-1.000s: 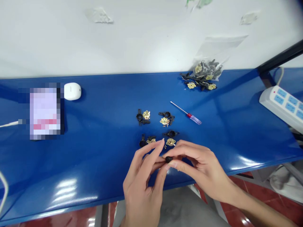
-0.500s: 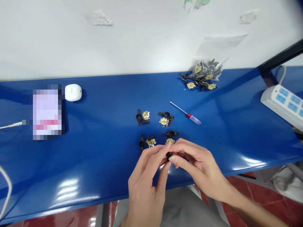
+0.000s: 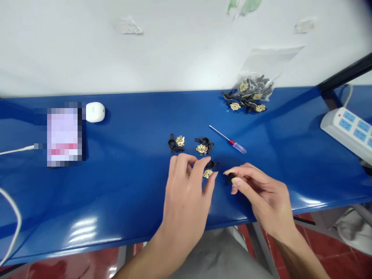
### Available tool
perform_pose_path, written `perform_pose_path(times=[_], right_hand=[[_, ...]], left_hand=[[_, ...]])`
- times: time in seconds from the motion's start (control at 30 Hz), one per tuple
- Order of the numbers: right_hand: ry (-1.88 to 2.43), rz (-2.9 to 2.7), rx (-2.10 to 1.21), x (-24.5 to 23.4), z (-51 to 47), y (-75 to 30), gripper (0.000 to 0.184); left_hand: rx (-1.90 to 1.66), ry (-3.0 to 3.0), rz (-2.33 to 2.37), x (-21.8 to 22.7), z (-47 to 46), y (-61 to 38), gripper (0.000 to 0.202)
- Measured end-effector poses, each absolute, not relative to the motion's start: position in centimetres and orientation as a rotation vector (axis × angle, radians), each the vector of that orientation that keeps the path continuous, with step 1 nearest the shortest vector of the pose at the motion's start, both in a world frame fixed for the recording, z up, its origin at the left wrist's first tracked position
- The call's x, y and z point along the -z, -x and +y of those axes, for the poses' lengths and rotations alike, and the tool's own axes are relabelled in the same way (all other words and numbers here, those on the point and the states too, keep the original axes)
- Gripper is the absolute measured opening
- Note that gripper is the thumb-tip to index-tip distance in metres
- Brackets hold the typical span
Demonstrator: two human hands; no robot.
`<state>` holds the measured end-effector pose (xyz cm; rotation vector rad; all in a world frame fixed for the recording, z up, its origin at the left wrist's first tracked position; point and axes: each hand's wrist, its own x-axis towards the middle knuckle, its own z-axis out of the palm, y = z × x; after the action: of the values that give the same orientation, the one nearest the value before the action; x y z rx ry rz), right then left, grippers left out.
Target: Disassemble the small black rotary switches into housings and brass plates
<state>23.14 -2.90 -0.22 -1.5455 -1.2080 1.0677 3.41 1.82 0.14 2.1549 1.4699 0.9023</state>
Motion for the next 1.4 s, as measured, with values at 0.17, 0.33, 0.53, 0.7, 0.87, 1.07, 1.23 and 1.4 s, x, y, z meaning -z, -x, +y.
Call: perform_pose_path(times=[0.17, 0.33, 0.53, 0.7, 0.87, 1.07, 1.23, 1.4], right_hand=[[1.565, -1.201, -1.015, 0.6, -2.8, -23.3, 0.011], [1.558, -1.202, -1.004, 0.8, -2.4, -23.1, 0.011], [1.536, -1.207, -0.934, 0.1, -2.3, -23.3, 0.01], [1.448, -1.238, -0.862, -1.7, -2.2, -22.9, 0.017], [1.351, -1.341, -0.919, -2.7, -2.1, -21.9, 0.019], [1.335, -1.465, -0.97, -2.6, -2.2, -21.3, 0.021], [1.322, -1.524, -0.988, -2.7, -2.1, -21.0, 0.021], [1.291, -1.58, -1.007, -2.8, -2.0, -20.7, 0.024]], left_hand=[[-0.791, -2.204, 1.492, 1.0, 2.8, -4.9, 0.02], [-0.796, -2.198, 1.503, 1.0, 3.0, -5.5, 0.012], [-0.964, -2.15, 1.436, -0.8, 2.6, -4.9, 0.016], [-0.872, -1.883, 1.209, -2.9, 1.6, -2.7, 0.029], [-0.802, -1.5, 1.066, -3.3, 1.3, -1.1, 0.036], [-0.816, -0.99, 0.925, -3.3, 1.4, -0.5, 0.065], [-0.8, -0.884, 0.874, -3.4, 2.0, 0.2, 0.071], [-0.806, -0.793, 0.846, -3.0, 2.5, 0.5, 0.073]])
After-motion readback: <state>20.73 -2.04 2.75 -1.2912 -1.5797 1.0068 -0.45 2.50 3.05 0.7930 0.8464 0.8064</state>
